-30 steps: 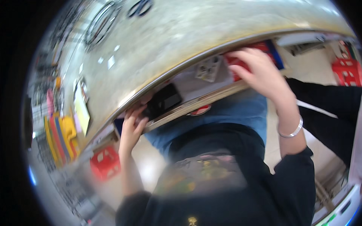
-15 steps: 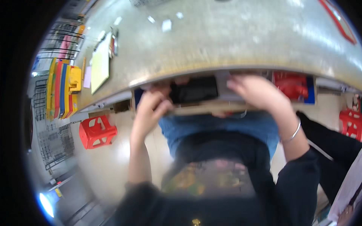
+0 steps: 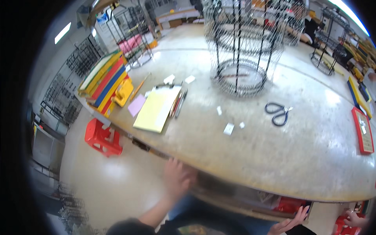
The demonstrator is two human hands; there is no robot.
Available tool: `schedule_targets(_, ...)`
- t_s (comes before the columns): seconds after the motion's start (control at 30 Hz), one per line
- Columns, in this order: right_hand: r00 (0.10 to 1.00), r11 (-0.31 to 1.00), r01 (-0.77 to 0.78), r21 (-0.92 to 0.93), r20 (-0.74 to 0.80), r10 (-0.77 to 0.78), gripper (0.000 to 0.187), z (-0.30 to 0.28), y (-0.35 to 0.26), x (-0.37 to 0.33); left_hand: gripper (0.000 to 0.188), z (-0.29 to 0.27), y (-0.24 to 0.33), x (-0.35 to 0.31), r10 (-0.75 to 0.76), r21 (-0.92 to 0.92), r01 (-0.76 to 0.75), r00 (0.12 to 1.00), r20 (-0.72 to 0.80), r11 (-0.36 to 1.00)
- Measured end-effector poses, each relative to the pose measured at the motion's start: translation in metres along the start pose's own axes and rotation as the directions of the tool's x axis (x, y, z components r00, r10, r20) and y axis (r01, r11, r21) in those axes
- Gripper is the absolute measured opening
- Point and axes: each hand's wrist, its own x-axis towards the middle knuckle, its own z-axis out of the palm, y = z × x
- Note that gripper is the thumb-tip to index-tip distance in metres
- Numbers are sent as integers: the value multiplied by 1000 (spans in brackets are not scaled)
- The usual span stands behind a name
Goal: The person retrieves small white finger cots from a drawer and places them on the table. They use scissors to trim the edges of the finger cots and then put them on their fingers.
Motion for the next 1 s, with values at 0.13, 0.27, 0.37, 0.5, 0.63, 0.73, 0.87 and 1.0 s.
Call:
schedule_targets(0.13, 985, 998, -14, -54, -170, 5, 60, 17, -3, -2, 49, 20, -1, -13, -62, -53, 49, 954, -293, 997)
schedule_targets(0.27, 985, 997, -20, -78, -175, 6, 69, 22, 9, 0, 47, 18, 6, -10, -1, -86, -35, 925, -380, 996)
schedule_targets(0.37, 985, 998, -34, -61, -171, 23, 66, 33, 6, 10, 45, 29, 1, 0, 34, -25, -47, 920, -392, 999)
schedule_targets(0.5, 986, 992, 51, -115, -151, -68, 46, 53, 14, 29, 41, 42, 0, 36, 36, -33, -55, 906, -422, 998)
schedule_targets(0.63, 947, 993, 54, -108, -310, -85, 39, 81, 25, 37, 35, 45, -10, 45, 49, 52, -34, 943, -330, 998)
schedule_targets(0.73, 929, 992, 66, -108, -356, -101, 36, 84, 16, 43, 34, 40, -4, 53, 34, 45, -19, 938, -346, 999)
schedule_targets(0.87, 901, 985, 127, -117, -402, -164, 39, 70, 16, 47, 33, 37, 6, 63, 51, 35, -41, 931, -362, 999)
schedule_targets(1.0, 886, 987, 109, -120, -438, -151, 47, 87, 22, 50, 30, 36, 4, 62, 49, -19, -64, 894, -446, 998)
